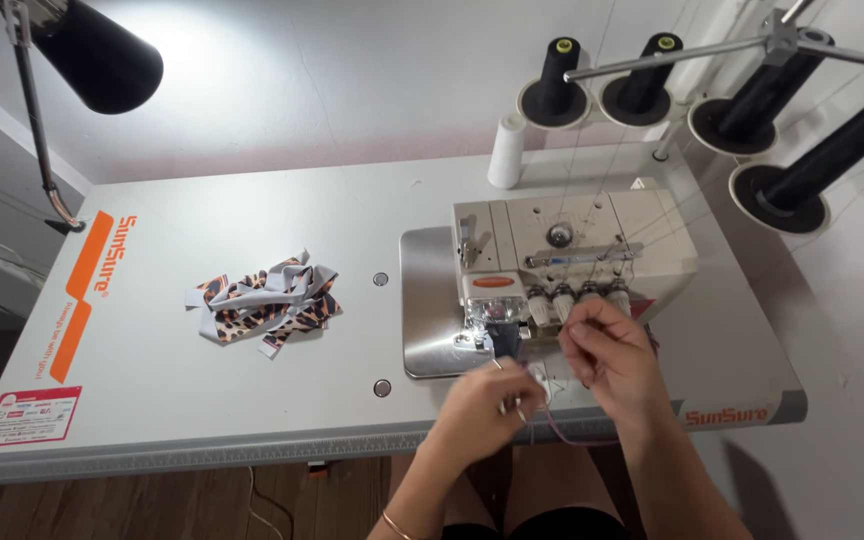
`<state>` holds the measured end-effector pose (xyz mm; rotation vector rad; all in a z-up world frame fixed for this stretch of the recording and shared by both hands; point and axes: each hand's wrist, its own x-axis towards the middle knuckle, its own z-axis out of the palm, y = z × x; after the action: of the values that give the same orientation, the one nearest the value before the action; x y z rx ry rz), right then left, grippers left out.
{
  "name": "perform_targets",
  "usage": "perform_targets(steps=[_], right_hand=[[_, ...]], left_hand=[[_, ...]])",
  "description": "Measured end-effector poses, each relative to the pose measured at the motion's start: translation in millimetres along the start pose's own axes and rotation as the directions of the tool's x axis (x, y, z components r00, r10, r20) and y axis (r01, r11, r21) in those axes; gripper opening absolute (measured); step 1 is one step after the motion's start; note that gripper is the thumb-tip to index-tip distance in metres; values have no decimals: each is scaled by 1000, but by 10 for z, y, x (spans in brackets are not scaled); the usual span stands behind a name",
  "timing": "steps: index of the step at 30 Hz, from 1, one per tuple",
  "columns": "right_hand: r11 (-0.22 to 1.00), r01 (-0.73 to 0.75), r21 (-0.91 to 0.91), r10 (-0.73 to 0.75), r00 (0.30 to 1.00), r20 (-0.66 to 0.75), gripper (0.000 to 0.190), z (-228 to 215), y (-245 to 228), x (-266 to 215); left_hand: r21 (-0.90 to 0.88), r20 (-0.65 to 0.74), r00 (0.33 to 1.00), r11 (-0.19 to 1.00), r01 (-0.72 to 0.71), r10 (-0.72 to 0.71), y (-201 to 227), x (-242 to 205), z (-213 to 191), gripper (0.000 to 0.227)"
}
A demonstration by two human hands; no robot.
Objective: Threading an industrial overlock sewing machine using hands and tweezers
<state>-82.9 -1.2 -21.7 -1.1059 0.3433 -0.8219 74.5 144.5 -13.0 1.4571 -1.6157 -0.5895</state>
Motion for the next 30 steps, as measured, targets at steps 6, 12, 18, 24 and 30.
perform_targets(steps=[6,12,18,24,30], right_hand=[[922,118,-369,-137,990,-26,2,-67,-219,209],[841,200,-504,-218,976,23,2,-138,-337,276],[749,293,-595,-260,955,143,13,-208,-269,228],[640,408,-652,-360,908,215,16,0,-378,310],[760,205,-617,-281,959,-28,5,-203,-175,174]], left_hand=[[77,-594,761,960,-270,262,89,234,-158,16],[316,1,984,933,-169,178,672,922,-923,20],[444,353,889,785,-433,291,395,1455,-908,20],[343,325,841,775,-531,433,189,1533,-817,6],[309,258,919,876,-371,299,-40,1515,-618,14]])
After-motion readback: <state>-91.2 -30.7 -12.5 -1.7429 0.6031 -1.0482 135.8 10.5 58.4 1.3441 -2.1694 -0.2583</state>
